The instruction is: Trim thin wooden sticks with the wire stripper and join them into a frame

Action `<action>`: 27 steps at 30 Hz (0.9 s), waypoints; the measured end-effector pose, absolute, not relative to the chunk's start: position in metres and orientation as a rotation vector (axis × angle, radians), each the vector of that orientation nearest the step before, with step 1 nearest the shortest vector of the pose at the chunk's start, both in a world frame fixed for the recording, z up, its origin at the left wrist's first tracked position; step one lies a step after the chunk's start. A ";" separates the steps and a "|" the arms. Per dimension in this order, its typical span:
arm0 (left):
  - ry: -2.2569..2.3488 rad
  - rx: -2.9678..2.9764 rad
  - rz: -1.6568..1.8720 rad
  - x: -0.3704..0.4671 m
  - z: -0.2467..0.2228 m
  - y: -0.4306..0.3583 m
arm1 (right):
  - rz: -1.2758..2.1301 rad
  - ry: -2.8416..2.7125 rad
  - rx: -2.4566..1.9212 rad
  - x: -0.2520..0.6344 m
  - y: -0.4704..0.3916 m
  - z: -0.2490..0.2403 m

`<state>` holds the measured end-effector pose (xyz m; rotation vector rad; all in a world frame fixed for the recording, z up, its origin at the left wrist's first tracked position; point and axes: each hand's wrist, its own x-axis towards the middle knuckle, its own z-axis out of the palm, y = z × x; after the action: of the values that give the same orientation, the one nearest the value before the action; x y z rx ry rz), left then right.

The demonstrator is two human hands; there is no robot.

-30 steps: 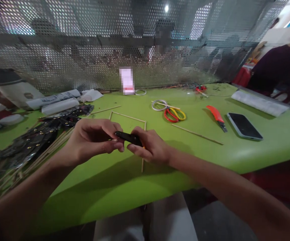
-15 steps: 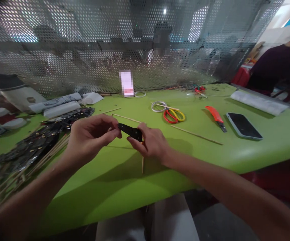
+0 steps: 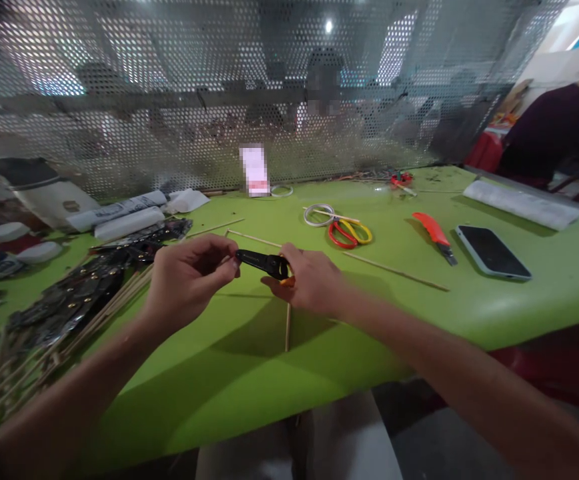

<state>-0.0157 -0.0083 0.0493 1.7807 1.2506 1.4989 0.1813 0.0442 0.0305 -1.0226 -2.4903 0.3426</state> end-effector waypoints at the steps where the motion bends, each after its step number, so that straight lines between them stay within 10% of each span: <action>1: 1.261 1.787 1.491 -0.016 0.049 -0.008 | 0.350 -2.511 -1.018 0.183 0.045 0.031; 27: 1.320 2.271 0.681 -0.022 -0.008 0.014 | -0.528 -2.901 -0.527 0.223 0.082 0.013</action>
<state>-0.0225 0.0143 -0.0077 2.2710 1.3201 0.6808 0.2231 0.0820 0.0135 -0.5273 -2.9014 -0.5280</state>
